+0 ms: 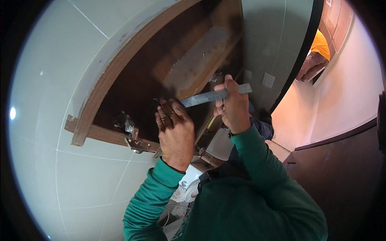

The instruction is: The person scrapes adhesive residue from the interior shelves of a wooden bathroom cabinet using a metal scraper. They repeatedly scrape along the edges and flat surfaces of the shelves, occasionally pausing to inspect the removed residue. The task is performed in a bathroom setting with a sink and toilet visible below.

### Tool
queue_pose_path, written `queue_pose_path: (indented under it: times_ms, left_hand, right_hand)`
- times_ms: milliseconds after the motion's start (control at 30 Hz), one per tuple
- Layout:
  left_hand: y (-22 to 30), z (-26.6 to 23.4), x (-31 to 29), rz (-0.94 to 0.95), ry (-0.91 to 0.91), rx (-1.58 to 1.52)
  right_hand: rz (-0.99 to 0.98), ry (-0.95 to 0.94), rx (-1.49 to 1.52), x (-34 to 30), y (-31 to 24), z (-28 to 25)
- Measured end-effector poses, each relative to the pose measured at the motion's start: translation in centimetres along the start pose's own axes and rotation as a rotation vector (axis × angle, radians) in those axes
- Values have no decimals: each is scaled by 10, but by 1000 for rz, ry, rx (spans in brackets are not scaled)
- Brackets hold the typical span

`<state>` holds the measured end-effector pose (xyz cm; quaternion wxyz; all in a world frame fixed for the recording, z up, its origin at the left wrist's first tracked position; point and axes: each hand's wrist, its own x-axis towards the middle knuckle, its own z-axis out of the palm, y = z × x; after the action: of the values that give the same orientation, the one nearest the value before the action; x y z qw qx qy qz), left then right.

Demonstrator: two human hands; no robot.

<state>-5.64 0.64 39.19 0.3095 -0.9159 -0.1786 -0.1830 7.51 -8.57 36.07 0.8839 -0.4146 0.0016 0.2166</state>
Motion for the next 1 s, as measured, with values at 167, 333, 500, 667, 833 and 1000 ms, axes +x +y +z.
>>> queue_pose_path:
  times_ms: [167, 333, 500, 667, 833, 1000]
  left_hand:
    - [4, -2, 4, -72, -59, -11]
    - [4, 3, 8, -92, -38, -43]
    - [1, 14, 1, -49, 36, -77]
    - [2, 7, 2, -24, 42, -114]
    - [10, 22, 4, -48, 103, -19]
    - [14, 17, 14, -63, 72, 3]
  right_hand:
    - [26, -19, -10, 23, 1, 12]
    - [20, -28, -142, 36, -6, 14]
    - [-218, -41, -140, 21, -6, 0]
    - [-162, -20, -55, 3, -2, -13]
    - [-172, 79, -17, 5, 3, -1]
    - [-194, 135, -100, 16, 2, 8]
